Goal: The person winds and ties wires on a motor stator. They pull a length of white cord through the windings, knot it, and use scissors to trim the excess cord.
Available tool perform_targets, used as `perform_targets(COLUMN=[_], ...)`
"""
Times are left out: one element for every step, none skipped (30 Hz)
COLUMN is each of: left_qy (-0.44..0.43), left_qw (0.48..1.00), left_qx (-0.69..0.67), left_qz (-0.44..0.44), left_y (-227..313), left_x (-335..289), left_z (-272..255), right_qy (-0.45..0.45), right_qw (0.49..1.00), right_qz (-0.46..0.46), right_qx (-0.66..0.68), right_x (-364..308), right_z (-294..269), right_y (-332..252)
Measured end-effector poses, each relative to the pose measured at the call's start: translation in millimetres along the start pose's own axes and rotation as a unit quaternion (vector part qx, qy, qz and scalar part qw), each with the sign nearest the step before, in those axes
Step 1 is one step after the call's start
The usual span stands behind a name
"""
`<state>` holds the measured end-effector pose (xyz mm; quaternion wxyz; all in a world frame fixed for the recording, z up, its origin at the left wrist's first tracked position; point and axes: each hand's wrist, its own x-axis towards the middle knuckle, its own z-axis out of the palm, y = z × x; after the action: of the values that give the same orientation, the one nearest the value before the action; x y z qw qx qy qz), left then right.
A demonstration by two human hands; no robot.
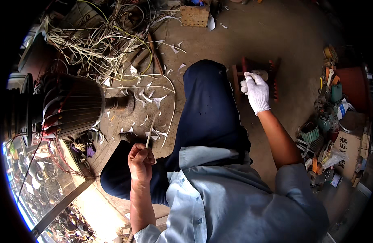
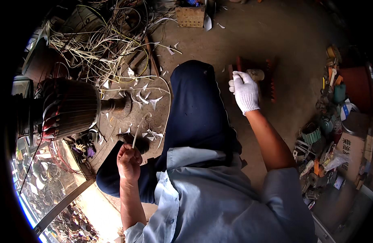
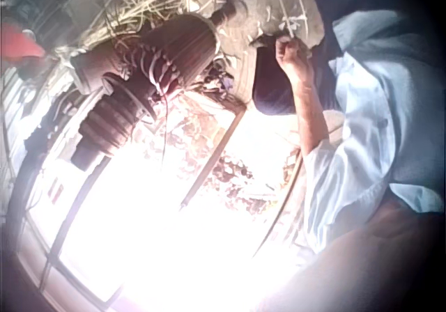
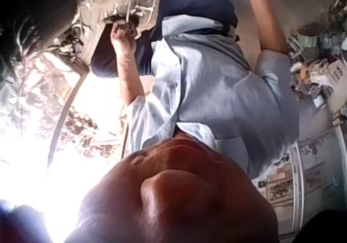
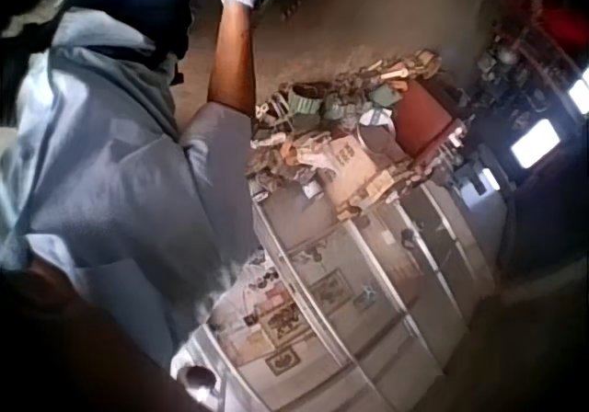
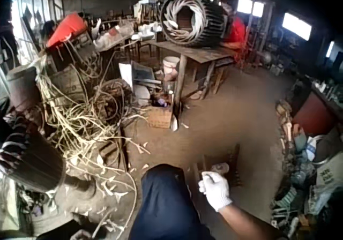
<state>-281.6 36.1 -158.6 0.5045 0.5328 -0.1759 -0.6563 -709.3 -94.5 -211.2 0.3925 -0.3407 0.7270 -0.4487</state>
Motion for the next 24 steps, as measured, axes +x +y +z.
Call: perform_targets(left_qy=[-0.023,-0.028,-0.05,-0.058,-0.063,-0.064,-0.063,-0.061,-0.06,-0.038,0.003,0.019,0.018,0.029,0.047,0.052,0.059,0.071,0.093,0.102,0.109,0.109,0.116,0.121], left_qw=[1.0,0.999,0.998,0.997,0.997,0.996,0.996,0.996,0.995,0.996,0.998,0.998,0.998,0.997,0.997,0.995,0.993,0.992,0.989,0.988,0.988,0.987,0.985,0.981], left_qx=[0.016,0.036,0.038,0.041,0.043,0.041,0.038,0.025,0.017,0.007,0.022,0.019,0.006,0.023,0.018,0.008,0.0,-0.018,-0.027,-0.024,-0.024,-0.021,-0.027,-0.028], left_qz=[-0.006,-0.008,0.0,0.011,0.026,0.042,0.06,0.067,0.076,0.079,0.065,0.064,0.059,0.062,0.066,0.08,0.101,0.101,0.108,0.109,0.106,0.116,0.122,0.148], left_y=[-6.2,-6.7,-4.3,-0.4,3.8,8.3,12.1,17.4,20.4,27.4,37.3,40.7,45.8,50.5,54.4,54.5,55.2,53.9,55.1,59.1,61.8,64.1,64.0,59.6], left_x=[6.2,10.1,12.8,14.1,14.1,14.4,14.7,14.3,15.7,12.6,11.3,13.1,15.3,15.9,12.7,10.2,8.0,8.4,3.5,4.5,5.6,9.9,5.8,3.0], left_z=[10.0,22.9,31.7,36.3,39.5,40.5,41.8,46.3,45.6,47.4,58.0,57.9,56.7,57.2,57.7,55.9,50.7,48.6,45.0,47.8,50.2,51.3,47.6,37.8], right_qy=[0.018,0.044,0.061,0.058,0.052,0.008,-0.01,-0.014,-0.022,-0.027,-0.045,-0.052,-0.043,-0.046,-0.043,-0.031,-0.042,-0.043,-0.069,-0.078,-0.085,-0.079,-0.157,-0.162], right_qw=[0.998,0.979,0.937,0.904,0.865,0.866,0.84,0.834,0.819,0.816,0.8,0.78,0.755,0.746,0.739,0.733,0.738,0.745,0.76,0.798,0.807,0.813,0.765,0.876], right_qz=[0.02,0.001,-0.018,-0.031,-0.048,-0.033,-0.013,-0.005,-0.025,-0.052,-0.015,-0.005,-0.029,-0.011,0.01,-0.01,-0.015,0.0,0.016,0.017,0.047,0.082,0.108,0.154], right_qx=[-0.051,-0.199,-0.343,-0.422,-0.497,-0.499,-0.542,-0.551,-0.573,-0.575,-0.599,-0.624,-0.654,-0.664,-0.673,-0.68,-0.673,-0.665,-0.646,-0.598,-0.583,-0.571,-0.615,-0.428], right_x=[18.6,38.1,50.3,47.0,40.5,36.9,34.3,36.4,41.5,46.0,52.3,59.1,66.9,74.2,78.5,82.6,80.9,87.4,75.9,78.3,80.7,86.9,108.9,117.0], right_z=[-22.3,-46.5,-60.5,-60.8,-59.4,-54.9,-54.2,-51.9,-52.2,-46.1,-42.8,-43.3,-45.8,-45.2,-40.9,-41.5,-37.8,-40.4,-32.2,-39.4,-36.9,-39.2,-36.0,-27.5], right_y=[35.8,85.5,122.8,135.6,143.3,141.8,138.0,138.4,144.7,147.3,147.4,156.0,171.4,175.9,171.1,175.4,165.6,170.4,153.9,168.0,170.8,172.0,182.9,181.5])
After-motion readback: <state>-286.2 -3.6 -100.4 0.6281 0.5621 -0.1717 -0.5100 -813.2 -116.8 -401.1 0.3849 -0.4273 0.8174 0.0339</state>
